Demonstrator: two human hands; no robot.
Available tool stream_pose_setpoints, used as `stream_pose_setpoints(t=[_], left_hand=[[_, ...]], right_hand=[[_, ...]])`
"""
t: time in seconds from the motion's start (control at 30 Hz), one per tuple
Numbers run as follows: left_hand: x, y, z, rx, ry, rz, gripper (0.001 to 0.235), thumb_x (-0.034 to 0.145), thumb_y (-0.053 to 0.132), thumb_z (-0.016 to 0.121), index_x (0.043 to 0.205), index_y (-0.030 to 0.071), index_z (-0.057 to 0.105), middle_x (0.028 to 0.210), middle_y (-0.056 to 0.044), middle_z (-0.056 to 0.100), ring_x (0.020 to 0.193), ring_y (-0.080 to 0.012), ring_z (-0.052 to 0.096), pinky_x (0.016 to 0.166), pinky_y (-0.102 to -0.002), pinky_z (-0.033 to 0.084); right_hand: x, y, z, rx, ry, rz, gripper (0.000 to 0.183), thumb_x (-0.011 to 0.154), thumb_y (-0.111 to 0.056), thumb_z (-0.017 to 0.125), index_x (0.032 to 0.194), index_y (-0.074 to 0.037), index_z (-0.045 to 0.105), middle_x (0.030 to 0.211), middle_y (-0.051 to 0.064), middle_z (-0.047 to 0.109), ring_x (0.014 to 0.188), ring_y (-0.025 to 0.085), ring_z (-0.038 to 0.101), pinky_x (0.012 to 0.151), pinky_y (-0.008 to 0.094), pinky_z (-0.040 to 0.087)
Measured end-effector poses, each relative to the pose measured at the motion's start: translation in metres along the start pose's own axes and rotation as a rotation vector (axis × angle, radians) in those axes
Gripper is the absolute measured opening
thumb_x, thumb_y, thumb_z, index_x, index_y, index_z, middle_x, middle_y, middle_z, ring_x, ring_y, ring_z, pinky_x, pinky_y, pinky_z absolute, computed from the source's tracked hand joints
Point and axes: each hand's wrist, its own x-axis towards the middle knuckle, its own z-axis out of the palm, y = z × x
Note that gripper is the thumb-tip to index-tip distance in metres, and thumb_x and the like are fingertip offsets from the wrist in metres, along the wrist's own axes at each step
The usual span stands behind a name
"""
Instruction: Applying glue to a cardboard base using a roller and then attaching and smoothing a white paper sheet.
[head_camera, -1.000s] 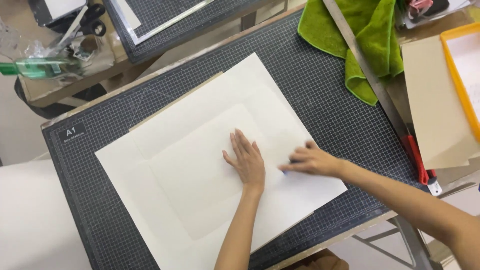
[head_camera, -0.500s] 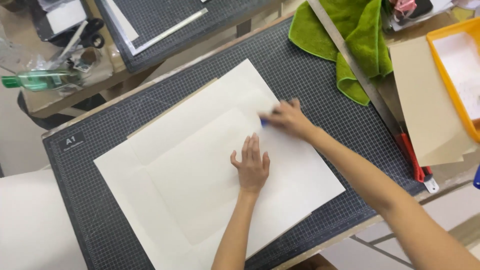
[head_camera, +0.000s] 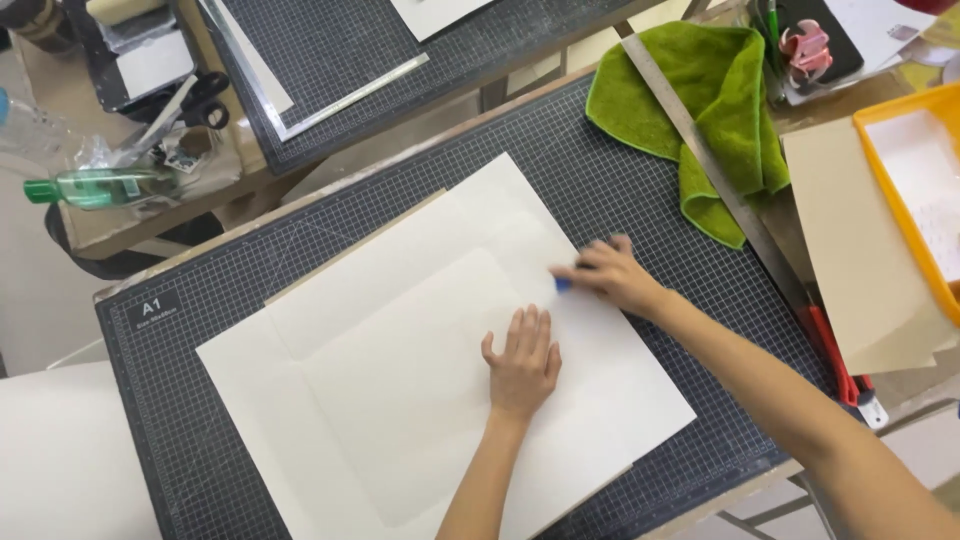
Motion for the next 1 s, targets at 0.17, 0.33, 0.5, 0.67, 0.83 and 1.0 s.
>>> stream_pose_setpoints(t=[0.17,0.33,0.5,0.67,0.83,1.0], left_hand=[[0.000,0.001,0.000,-0.022,-0.028,0.014,0.045,0.097,0.035,0.048,0.135,0.014,0.058,0.137,-0.013,0.058,0.129,-0.0234,0.050,0.099,-0.059,0.011],[0.001,0.002,-0.009,0.010,-0.033,0.010,0.043,0.097,0.034,0.049,0.134,0.015,0.059,0.135,-0.012,0.058,0.128,-0.0230,0.050,0.099,-0.058,0.012],[-0.022,-0.003,0.033,0.055,-0.072,-0.008,0.042,0.093,0.038,0.050,0.130,0.020,0.059,0.133,-0.007,0.059,0.125,-0.0210,0.051,0.099,-0.062,0.012],[0.011,0.005,-0.022,0.182,0.140,0.024,0.041,0.097,0.033,0.048,0.132,0.019,0.064,0.139,-0.001,0.062,0.126,-0.0170,0.059,0.099,-0.047,0.026],[0.003,0.001,-0.002,0.047,0.006,0.009,0.041,0.097,0.032,0.048,0.133,0.018,0.060,0.136,-0.009,0.059,0.128,-0.0218,0.051,0.098,-0.057,0.013],[-0.002,0.004,0.001,0.055,0.020,0.002,0.041,0.098,0.033,0.047,0.134,0.019,0.060,0.137,-0.008,0.060,0.128,-0.0212,0.051,0.098,-0.057,0.012]], right_hand=[[0.109,0.035,0.006,-0.060,0.097,0.070,0.042,0.095,-0.028,0.067,0.134,-0.042,0.062,0.094,-0.007,0.062,0.091,0.013,0.053,0.095,0.038,0.031],[0.135,0.010,0.038,-0.151,0.145,0.276,0.037,0.093,-0.030,0.069,0.129,-0.035,0.064,0.093,-0.004,0.064,0.089,0.016,0.056,0.090,0.040,0.037],[0.119,-0.090,0.053,-0.118,0.075,0.363,0.045,0.097,-0.034,0.058,0.141,-0.029,0.056,0.083,-0.003,0.056,0.065,0.015,0.051,0.064,0.031,0.038],[0.114,-0.004,0.035,-0.435,0.308,0.518,0.054,0.091,-0.045,0.074,0.140,-0.027,0.061,0.079,-0.003,0.055,0.055,0.014,0.041,0.056,0.032,0.030],[0.118,-0.001,0.028,-0.276,0.157,0.641,0.049,0.097,-0.046,0.063,0.142,-0.029,0.058,0.090,0.001,0.069,0.071,0.016,0.066,0.066,0.033,0.042],[0.123,-0.009,0.025,-0.307,0.183,0.714,0.049,0.095,-0.045,0.066,0.142,-0.029,0.059,0.093,0.002,0.071,0.075,0.017,0.068,0.066,0.034,0.044]])
